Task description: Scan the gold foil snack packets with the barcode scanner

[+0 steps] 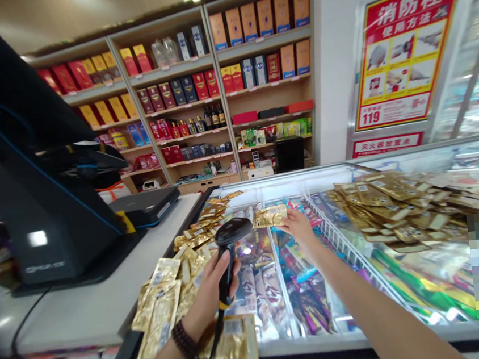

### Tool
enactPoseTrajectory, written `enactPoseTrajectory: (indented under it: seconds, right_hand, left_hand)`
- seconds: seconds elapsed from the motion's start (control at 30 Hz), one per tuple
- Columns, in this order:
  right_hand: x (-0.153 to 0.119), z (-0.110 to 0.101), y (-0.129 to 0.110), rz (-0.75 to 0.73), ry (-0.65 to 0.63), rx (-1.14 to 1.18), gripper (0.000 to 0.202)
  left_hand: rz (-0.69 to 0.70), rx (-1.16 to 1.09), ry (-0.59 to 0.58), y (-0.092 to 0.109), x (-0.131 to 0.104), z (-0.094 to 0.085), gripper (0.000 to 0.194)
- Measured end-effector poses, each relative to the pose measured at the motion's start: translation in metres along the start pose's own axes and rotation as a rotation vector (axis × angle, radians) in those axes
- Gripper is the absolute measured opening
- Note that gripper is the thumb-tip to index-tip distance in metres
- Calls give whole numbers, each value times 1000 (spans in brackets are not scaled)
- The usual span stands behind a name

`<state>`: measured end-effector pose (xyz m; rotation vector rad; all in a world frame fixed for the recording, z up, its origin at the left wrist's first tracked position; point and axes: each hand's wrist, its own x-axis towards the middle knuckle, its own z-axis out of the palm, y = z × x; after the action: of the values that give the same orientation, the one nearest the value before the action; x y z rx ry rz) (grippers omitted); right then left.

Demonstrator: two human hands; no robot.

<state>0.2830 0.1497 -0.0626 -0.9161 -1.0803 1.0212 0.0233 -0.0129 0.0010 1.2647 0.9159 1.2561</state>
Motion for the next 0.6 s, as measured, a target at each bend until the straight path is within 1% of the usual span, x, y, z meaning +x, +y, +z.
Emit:
enactPoseTrajectory:
  seconds: [0.07,0.13,0.3,0.4,0.47,0.53,0.6]
  right_hand:
    - [11,-19,-10,-34,83,-6,34]
    - [23,-44,-25,-76,167,-20,28]
    - [53,-126,-73,-176,414,-94,22]
    - [63,-173,-101,-217,584,-172,31]
    - [65,-198,-116,-235,673,-238,37]
    - [62,-218,-129,-252,720,-320,42]
    - [54,-232,-139,-285,706,-417,46]
  left_hand:
    - [5,-6,48,5,-2,1,67]
    - [8,-3,96,9,-3,0,67]
    - [-57,-1,131,10,-2,-4,66]
    - [-63,-30,180,8,-1,-4,70]
    - [-60,-31,211,6,0,-5,73]
    - [-74,-15,211,4,1,-7,74]
    - [-71,-1,201,2,1,-8,70]
